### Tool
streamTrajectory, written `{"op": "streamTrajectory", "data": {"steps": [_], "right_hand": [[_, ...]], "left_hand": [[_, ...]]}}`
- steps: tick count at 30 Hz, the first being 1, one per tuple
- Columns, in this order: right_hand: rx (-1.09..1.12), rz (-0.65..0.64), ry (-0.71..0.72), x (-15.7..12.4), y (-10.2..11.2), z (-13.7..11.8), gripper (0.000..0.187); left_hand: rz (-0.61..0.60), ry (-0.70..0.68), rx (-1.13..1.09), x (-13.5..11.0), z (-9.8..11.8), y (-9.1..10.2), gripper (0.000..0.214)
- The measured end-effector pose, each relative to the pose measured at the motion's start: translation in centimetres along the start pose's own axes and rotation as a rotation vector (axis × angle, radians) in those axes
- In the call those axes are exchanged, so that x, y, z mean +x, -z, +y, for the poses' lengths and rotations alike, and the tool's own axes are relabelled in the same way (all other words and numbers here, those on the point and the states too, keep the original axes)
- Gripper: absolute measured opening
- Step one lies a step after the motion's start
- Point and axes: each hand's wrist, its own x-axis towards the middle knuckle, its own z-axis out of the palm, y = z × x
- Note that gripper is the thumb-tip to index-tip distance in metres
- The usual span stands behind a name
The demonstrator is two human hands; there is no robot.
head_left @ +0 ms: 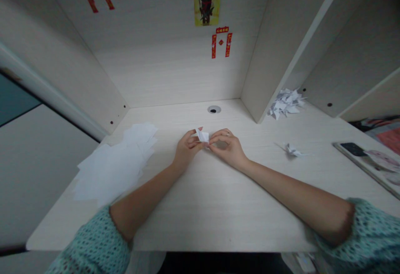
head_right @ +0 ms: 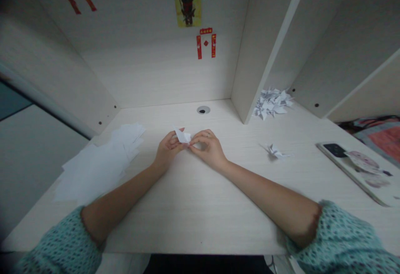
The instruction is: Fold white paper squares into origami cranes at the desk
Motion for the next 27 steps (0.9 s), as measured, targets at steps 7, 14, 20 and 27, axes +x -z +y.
{"op": "streamTrajectory", "data": {"steps": [7,14,20,27], "right_hand": [[0.046,-0.005,-0.059,0.1,0.1,0.2,0.008],[-0.019,0.014,-0.039,0.1,0.6,-0.6,0.010],[-0.033,-0.046,0.028,0.1,0.8,-0.9,0.010],[0.003,0.040,-0.073,0.1,0.7,-1.0,0.013]], "left_hand": [[0.021,0.007,-0.028,-0.2,0.4,-0.2,0.066],[0.037,0.020,-0.028,-0.1,0.7,-0.2,0.063],[0.010,0.011,-0.024,0.0,0.7,-0.2,0.061],[-0.023,0.000,0.013,0.2,0.3,0.1,0.056]]}}
